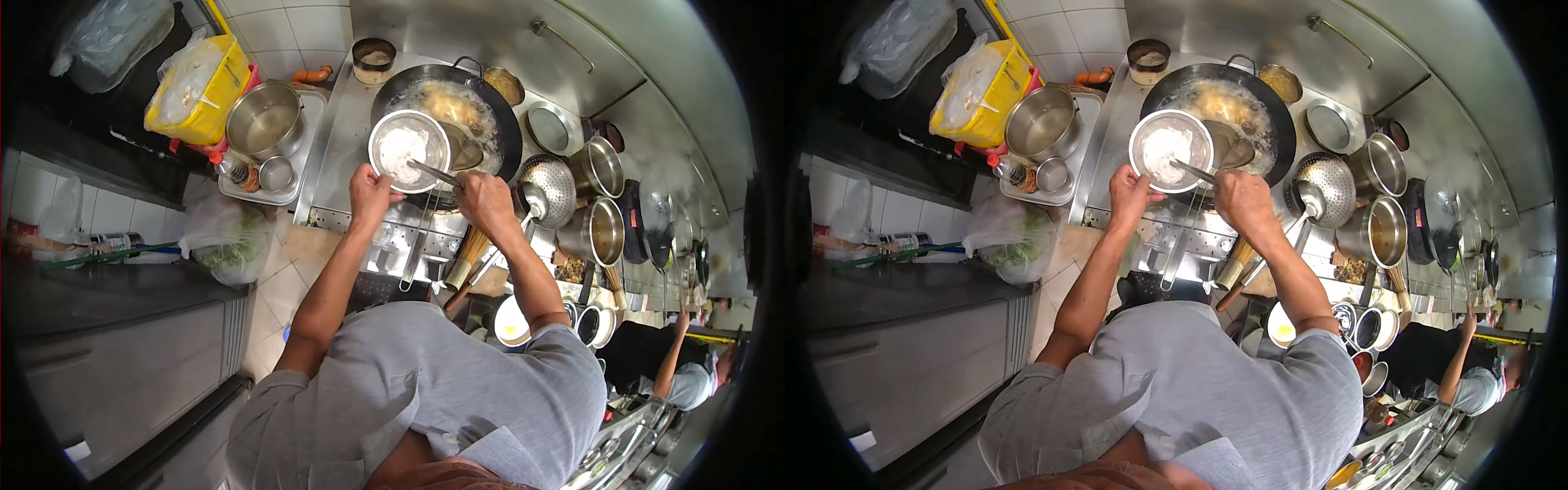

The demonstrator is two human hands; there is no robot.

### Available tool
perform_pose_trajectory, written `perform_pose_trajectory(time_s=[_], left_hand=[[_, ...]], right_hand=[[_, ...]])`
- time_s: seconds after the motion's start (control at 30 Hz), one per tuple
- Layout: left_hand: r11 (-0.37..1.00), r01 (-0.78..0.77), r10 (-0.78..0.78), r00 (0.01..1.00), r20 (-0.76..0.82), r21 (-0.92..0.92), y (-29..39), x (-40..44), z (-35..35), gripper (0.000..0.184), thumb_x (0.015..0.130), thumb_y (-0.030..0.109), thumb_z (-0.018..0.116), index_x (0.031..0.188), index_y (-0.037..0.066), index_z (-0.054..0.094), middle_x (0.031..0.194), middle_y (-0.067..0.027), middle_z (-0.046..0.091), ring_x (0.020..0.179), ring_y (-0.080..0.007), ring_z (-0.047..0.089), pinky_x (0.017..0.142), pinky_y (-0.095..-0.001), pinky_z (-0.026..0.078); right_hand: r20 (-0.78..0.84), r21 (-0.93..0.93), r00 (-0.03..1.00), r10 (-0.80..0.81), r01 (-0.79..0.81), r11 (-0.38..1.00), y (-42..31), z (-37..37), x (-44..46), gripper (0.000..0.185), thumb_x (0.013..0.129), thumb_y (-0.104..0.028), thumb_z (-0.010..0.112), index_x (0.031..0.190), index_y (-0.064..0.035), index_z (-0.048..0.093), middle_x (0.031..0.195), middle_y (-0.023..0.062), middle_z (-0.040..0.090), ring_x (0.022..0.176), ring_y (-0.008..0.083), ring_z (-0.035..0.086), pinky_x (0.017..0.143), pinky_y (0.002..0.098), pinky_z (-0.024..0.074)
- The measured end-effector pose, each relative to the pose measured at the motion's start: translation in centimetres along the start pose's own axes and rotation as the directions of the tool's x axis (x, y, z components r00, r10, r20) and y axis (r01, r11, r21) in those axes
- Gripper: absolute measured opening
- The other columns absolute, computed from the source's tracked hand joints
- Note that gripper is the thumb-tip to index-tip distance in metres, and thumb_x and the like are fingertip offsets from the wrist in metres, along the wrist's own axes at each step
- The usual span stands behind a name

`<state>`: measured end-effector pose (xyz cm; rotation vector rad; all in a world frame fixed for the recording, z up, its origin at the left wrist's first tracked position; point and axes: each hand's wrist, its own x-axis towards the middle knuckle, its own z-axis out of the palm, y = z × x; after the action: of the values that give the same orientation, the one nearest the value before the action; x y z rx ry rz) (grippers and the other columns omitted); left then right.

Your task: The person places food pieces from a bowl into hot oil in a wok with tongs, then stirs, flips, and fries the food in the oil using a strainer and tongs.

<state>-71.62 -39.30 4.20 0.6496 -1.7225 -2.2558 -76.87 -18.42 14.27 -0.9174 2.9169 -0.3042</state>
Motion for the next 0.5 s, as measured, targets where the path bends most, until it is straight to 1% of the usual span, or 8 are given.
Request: perform_pose_trajectory(time_s=[0.1, 0.17, 0.2, 0.27, 0.3, 0.33, 0.43, 0.5], left_hand=[[1.000, 0.012, -0.012, 1.000, -0.018, 0.025, -1.0, 0.2, -0.5, 0.002, 0.090, -0.005, 0.050, 0.090, -0.005, 0.048, 0.085, -0.0145, 0.058, 0.064, -0.0244, 0.069, 0.054, -0.0310, 0.062], [1.000, 0.010, -0.010, 0.999, -0.034, 0.023, -1.3, 0.3, -0.9, 0.002, 0.090, -0.006, 0.050, 0.091, -0.005, 0.048, 0.085, -0.0145, 0.058, 0.063, -0.0246, 0.069, 0.054, -0.0309, 0.062], [1.000, 0.020, -0.021, 0.999, -0.048, -0.012, -1.3, 0.3, -0.9, 0.004, 0.089, -0.006, 0.051, 0.089, -0.005, 0.047, 0.085, -0.0146, 0.057, 0.063, -0.0249, 0.069, 0.053, -0.0316, 0.063], [0.998, 0.029, -0.032, 0.998, -0.061, -0.049, -1.5, 0.4, -1.0, 0.006, 0.088, -0.007, 0.052, 0.088, -0.005, 0.046, 0.084, -0.0148, 0.057, 0.063, -0.0251, 0.069, 0.053, -0.0322, 0.063], [0.999, 0.038, -0.040, 0.997, -0.059, -0.036, -1.7, 0.5, -1.1, 0.006, 0.088, -0.007, 0.051, 0.089, -0.005, 0.046, 0.085, -0.0149, 0.056, 0.064, -0.0253, 0.069, 0.054, -0.0324, 0.063], [0.999, 0.046, -0.047, 0.997, -0.057, -0.023, -1.9, 0.7, -1.1, 0.006, 0.088, -0.007, 0.051, 0.091, -0.005, 0.046, 0.087, -0.0150, 0.056, 0.065, -0.0255, 0.069, 0.054, -0.0325, 0.063], [0.996, 0.066, -0.069, 0.996, -0.059, -0.054, -1.5, 0.4, -1.0, 0.006, 0.089, -0.007, 0.051, 0.094, -0.005, 0.047, 0.087, -0.0143, 0.055, 0.066, -0.0252, 0.069, 0.056, -0.0319, 0.064], [0.996, 0.069, -0.073, 0.995, -0.073, -0.053, -1.5, 0.3, -0.9, 0.005, 0.090, -0.005, 0.051, 0.093, -0.005, 0.047, 0.086, -0.0146, 0.057, 0.064, -0.0250, 0.069, 0.056, -0.0326, 0.063]], right_hand=[[0.013, -0.045, 1.000, 0.023, -0.022, 0.999, 0.7, -0.5, -0.2, 0.016, 0.081, -0.016, 0.065, 0.090, -0.0032, 0.069, 0.080, 0.0181, 0.069, 0.075, 0.0374, 0.068, 0.072, 0.0451, 0.0544], [-0.133, 0.069, 0.991, 0.001, 0.009, 0.998, 0.9, -2.2, -0.6, 0.015, 0.081, -0.015, 0.065, 0.091, -0.0059, 0.071, 0.078, 0.0174, 0.069, 0.075, 0.0362, 0.068, 0.071, 0.0446, 0.0540], [-0.133, 0.069, 0.991, 0.000, 0.009, 0.998, 1.0, -3.0, -0.6, 0.015, 0.081, -0.015, 0.065, 0.091, -0.0059, 0.071, 0.078, 0.0174, 0.069, 0.075, 0.0362, 0.068, 0.071, 0.0446, 0.0540], [-0.129, 0.175, 0.988, 0.081, -0.058, 0.983, 1.8, -4.2, -0.4, 0.015, 0.082, -0.016, 0.068, 0.087, -0.0024, 0.068, 0.079, 0.0182, 0.067, 0.075, 0.0376, 0.066, 0.069, 0.0458, 0.0503], [-0.135, 0.140, 0.986, 0.102, -0.083, 0.987, 2.6, -4.5, -0.1, 0.017, 0.083, -0.019, 0.069, 0.091, -0.0039, 0.070, 0.082, 0.0193, 0.068, 0.078, 0.0377, 0.066, 0.070, 0.0446, 0.0500], [-0.190, 0.168, 0.973, 0.128, -0.096, 0.981, 3.5, -4.6, 0.3, 0.020, 0.083, -0.020, 0.069, 0.098, -0.0059, 0.072, 0.086, 0.0202, 0.069, 0.081, 0.0385, 0.066, 0.073, 0.0445, 0.0507], [-0.269, 0.116, 0.949, 0.165, -0.138, 0.984, 6.2, -5.5, 1.7, 0.020, 0.083, -0.020, 0.068, 0.096, -0.0069, 0.073, 0.082, 0.0203, 0.069, 0.079, 0.0367, 0.068, 0.075, 0.0448, 0.0528], [-0.253, 0.023, 0.932, 0.260, -0.263, 0.965, 9.2, -4.4, 3.4, 0.019, 0.082, -0.020, 0.066, 0.095, -0.0075, 0.074, 0.085, 0.0195, 0.070, 0.081, 0.0364, 0.068, 0.076, 0.0446, 0.0536]])
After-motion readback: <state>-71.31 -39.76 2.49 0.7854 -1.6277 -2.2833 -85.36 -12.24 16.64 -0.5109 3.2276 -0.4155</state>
